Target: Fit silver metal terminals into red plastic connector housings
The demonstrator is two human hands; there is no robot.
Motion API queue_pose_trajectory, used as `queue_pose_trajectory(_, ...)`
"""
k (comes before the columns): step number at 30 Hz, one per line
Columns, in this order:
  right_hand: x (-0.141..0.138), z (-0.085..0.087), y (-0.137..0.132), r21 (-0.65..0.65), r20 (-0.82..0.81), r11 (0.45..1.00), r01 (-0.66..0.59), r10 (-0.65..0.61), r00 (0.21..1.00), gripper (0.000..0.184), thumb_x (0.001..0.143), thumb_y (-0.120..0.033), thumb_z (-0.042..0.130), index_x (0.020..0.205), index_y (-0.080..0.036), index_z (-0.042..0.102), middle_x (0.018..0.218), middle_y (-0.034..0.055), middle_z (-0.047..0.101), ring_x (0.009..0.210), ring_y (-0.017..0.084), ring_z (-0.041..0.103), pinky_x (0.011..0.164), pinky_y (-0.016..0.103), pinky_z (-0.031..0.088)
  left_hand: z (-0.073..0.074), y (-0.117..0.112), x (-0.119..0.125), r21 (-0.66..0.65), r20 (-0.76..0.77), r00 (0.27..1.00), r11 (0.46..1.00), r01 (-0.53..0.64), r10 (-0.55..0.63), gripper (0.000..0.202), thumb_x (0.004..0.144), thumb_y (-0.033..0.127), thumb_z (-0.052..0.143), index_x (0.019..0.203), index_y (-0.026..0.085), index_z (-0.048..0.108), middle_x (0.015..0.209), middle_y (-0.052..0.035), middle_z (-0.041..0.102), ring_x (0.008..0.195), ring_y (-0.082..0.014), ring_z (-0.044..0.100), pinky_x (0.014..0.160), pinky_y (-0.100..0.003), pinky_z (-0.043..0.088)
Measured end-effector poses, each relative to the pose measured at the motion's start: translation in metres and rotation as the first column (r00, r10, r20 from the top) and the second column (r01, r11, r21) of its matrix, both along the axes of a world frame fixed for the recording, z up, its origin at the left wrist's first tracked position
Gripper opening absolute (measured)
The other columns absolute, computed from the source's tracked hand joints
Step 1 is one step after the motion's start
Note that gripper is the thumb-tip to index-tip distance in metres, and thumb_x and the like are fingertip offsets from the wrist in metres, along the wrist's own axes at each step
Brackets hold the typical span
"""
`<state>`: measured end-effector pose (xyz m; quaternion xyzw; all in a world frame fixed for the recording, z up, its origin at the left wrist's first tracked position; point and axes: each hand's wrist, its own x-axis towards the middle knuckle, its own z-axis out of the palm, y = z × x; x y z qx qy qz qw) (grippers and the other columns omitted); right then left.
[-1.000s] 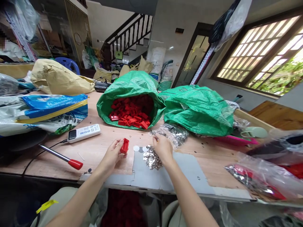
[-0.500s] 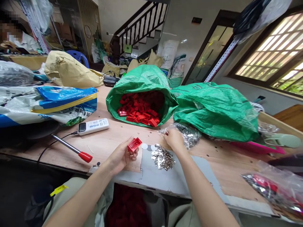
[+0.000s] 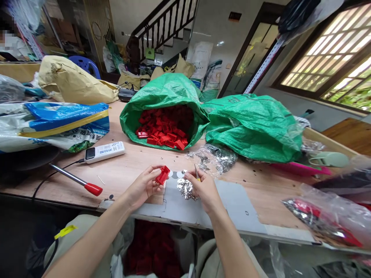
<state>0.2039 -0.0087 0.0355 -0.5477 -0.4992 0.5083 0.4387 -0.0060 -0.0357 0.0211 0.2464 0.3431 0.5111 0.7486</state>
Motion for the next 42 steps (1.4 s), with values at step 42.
queue_pose_trajectory(42, -0.008, -0.004, -0.018, -0.101, 0.024, 0.938, -0.333, 0.336, 0.941, 0.042, 0.078, -0.059, 0.074, 0.08, -0.017, 0.069, 0.06, -0.0043, 0.049, 0.039, 0.006, 0.038, 0.039, 0.022, 0.035, 0.0, -0.011, 0.016, -0.01, -0.108, 0.984, 0.99, 0.139, -0.139, 0.033, 0.081, 0.044, 0.072, 0.096, 0.019, 0.055, 0.065, 0.0022, 0.058, 0.049, -0.0058, 0.05, 0.044, -0.013, 0.038)
